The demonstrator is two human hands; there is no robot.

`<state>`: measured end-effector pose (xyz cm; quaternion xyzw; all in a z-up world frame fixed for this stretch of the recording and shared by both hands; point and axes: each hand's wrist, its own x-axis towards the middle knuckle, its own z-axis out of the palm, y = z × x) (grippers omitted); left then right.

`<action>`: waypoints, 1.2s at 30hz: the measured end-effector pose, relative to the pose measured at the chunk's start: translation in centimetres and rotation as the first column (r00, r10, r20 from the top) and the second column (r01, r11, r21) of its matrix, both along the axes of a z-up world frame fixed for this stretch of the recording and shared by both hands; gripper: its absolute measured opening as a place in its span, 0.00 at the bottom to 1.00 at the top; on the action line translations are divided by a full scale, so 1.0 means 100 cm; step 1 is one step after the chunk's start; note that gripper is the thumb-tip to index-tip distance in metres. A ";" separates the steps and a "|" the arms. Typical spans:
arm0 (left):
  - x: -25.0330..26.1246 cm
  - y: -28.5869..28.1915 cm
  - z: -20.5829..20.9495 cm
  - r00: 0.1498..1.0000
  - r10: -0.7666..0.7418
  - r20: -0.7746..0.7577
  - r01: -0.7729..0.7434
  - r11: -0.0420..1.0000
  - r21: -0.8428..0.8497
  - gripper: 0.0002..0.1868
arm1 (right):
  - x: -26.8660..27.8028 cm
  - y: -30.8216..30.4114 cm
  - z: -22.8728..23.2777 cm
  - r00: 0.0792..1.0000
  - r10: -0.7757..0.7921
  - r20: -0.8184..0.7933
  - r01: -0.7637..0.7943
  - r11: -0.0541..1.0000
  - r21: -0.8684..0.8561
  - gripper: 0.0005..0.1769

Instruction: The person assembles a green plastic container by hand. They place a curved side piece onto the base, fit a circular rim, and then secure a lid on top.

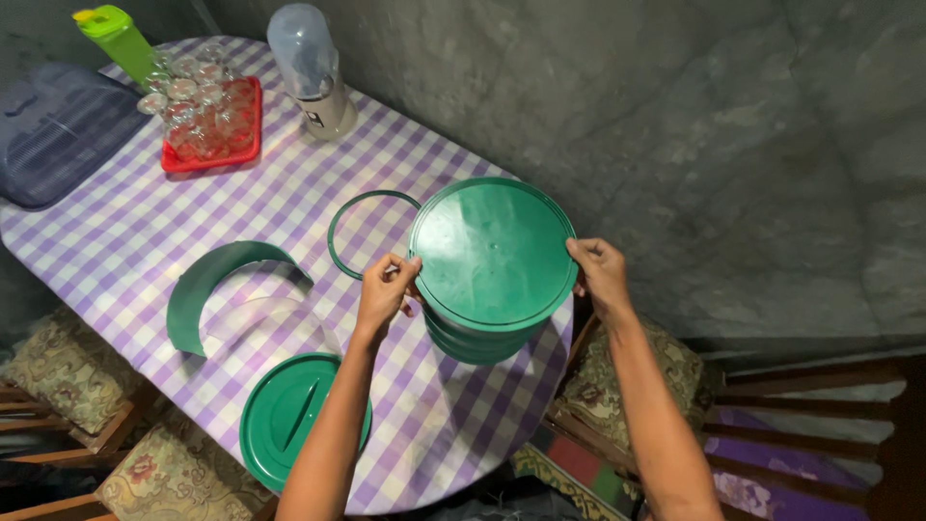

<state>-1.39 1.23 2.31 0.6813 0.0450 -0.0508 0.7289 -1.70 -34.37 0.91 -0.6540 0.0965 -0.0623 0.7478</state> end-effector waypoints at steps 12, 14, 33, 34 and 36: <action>0.025 0.004 -0.002 0.995 0.099 -0.008 -0.096 0.976 0.197 0.18 | 0.036 -0.013 0.022 0.994 -0.016 -0.111 -0.018 0.954 -0.301 0.12; 0.030 0.003 -0.003 0.995 0.095 0.007 -0.095 0.983 0.160 0.19 | 0.046 -0.013 0.023 0.994 -0.007 -0.105 -0.029 0.942 -0.335 0.12; 0.007 0.009 -0.050 0.959 0.140 0.246 -0.156 0.987 0.044 0.17 | 0.082 -0.039 -0.038 0.976 -0.028 0.216 0.126 0.881 -0.456 0.17; -0.007 0.012 -0.057 0.962 0.152 0.227 -0.169 0.984 0.060 0.16 | 0.080 -0.036 -0.029 0.970 -0.018 0.243 0.135 0.870 -0.474 0.17; -0.030 0.031 -0.072 0.956 0.170 0.239 -0.211 0.965 0.157 0.17 | 0.067 -0.026 -0.009 0.957 0.003 0.289 0.152 0.844 -0.514 0.18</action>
